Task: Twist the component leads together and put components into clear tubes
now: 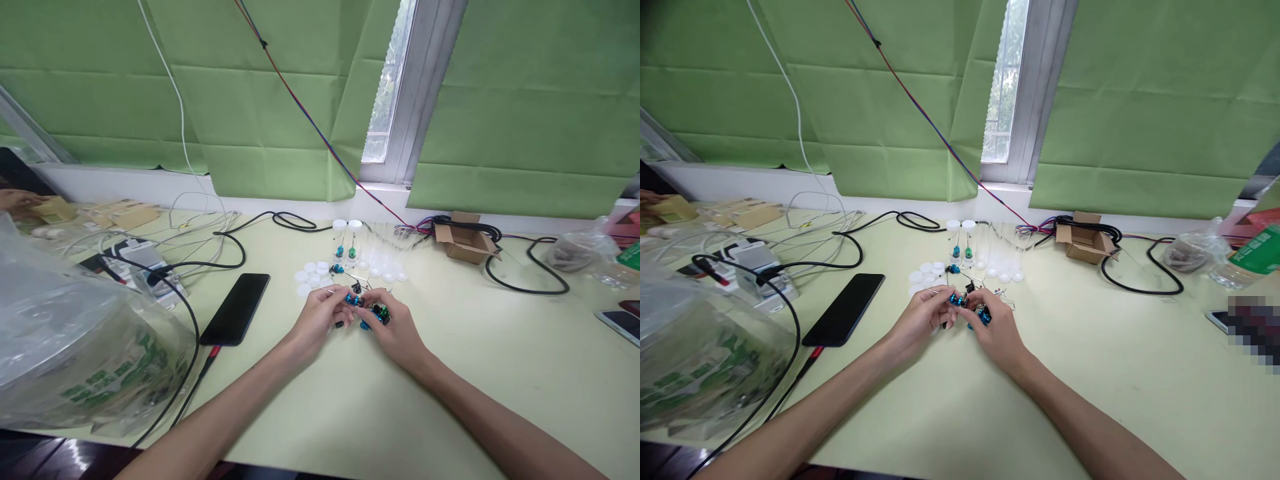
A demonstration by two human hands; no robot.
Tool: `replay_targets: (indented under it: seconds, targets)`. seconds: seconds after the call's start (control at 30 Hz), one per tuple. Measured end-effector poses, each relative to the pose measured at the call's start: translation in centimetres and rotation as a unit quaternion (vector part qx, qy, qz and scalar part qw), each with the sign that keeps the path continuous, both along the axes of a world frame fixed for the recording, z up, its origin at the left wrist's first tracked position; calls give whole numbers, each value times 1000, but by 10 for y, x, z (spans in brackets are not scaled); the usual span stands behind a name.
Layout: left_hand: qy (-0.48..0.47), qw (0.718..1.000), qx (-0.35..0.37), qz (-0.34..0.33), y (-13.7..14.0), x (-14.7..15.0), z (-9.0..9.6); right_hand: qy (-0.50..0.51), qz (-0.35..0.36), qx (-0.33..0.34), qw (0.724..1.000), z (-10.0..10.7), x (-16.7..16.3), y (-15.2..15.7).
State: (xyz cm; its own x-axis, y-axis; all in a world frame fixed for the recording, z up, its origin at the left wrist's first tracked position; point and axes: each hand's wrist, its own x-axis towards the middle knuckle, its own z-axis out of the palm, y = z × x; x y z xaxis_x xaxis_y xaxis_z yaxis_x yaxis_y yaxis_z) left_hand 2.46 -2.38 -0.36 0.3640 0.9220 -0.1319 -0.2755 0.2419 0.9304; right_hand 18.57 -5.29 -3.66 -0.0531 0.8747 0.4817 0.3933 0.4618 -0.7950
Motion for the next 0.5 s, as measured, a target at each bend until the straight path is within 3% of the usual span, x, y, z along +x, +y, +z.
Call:
replay_targets:
  seconds: [0.5]
  targets:
    - [-1, 1000, 7, -5, 0, -1, -2, -10, -10, -24, 1000, -2, -1, 1]
